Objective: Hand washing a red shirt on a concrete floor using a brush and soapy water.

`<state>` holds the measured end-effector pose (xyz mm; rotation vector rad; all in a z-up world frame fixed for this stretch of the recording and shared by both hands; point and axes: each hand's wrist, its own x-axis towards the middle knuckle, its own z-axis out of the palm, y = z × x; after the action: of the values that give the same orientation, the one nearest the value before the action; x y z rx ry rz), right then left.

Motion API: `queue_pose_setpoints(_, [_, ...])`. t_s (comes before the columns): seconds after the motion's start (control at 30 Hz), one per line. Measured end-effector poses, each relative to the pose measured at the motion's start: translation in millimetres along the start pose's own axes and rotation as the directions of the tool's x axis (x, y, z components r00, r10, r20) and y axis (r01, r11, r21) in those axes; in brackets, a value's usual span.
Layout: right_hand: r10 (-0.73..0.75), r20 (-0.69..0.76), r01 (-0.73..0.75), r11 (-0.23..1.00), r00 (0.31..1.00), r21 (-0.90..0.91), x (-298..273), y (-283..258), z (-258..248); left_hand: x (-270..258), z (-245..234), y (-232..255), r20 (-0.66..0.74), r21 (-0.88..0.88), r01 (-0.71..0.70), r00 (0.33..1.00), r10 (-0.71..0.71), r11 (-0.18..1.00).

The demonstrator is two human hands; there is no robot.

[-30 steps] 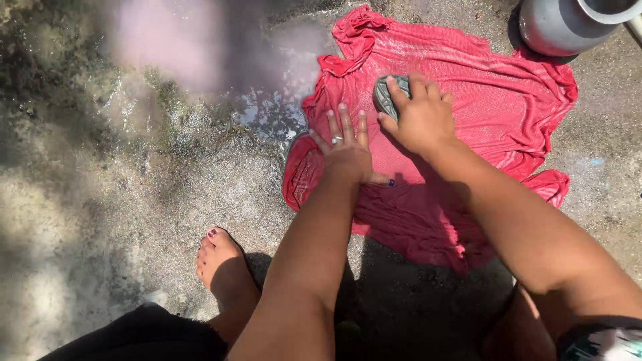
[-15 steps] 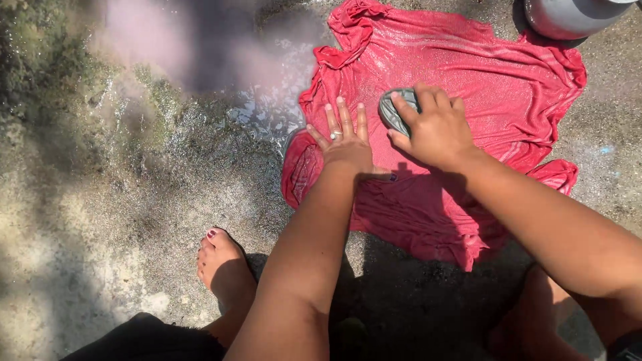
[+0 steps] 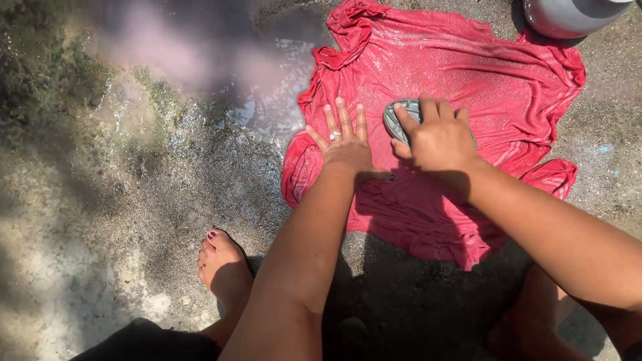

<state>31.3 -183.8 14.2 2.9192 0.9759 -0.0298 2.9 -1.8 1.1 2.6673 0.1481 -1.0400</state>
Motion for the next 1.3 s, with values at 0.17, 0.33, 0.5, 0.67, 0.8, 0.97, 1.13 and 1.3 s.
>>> queue_pose_setpoints(0.17, [0.074, -0.098, -0.072, 0.997, 0.992, 0.019, 40, -6, 31, 9, -1, 0, 0.020, 0.007, 0.016, 1.000, -0.017, 1.000])
queue_pose_setpoints(0.33, [0.287, -0.057, -0.277, 0.950, 0.956, 0.141, 85, -8, 10, -1, -6, 2, 0.006, -0.003, 0.019, 1.000, -0.019, 1.000])
queue_pose_setpoints(0.5, [-0.026, -0.034, 0.025, 0.999, 0.999, -0.047, -5, -9, 5, 5, 5, -2, -0.050, -0.039, 0.002, 0.999, -0.004, 0.999])
queue_pose_setpoints(0.67, [0.094, -0.127, -0.088, 0.995, 0.987, 0.052, 49, -16, 37, 8, 12, -4, -0.078, -0.030, 0.011, 0.997, -0.013, 0.999])
queue_pose_setpoints(0.8, [0.230, -0.146, -0.209, 0.967, 0.962, 0.145, 81, -13, 39, 0, 3, 1, -0.052, -0.024, 0.016, 0.998, -0.017, 1.000])
queue_pose_setpoints(0.97, [0.086, -0.311, -0.035, 0.985, 0.946, 0.167, 60, 2, 44, -5, -4, 2, -0.014, -0.008, 0.013, 1.000, -0.013, 1.000])
queue_pose_setpoints(1.13, [0.145, -0.315, -0.076, 0.972, 0.938, 0.221, 69, 0, 48, -1, -1, 2, -0.020, -0.010, 0.018, 1.000, -0.018, 1.000])
queue_pose_setpoints(1.3, [0.154, -0.330, -0.089, 0.975, 0.931, 0.205, 71, 1, 52, -4, -6, 2, -0.003, -0.030, 0.022, 1.000, -0.022, 0.999])
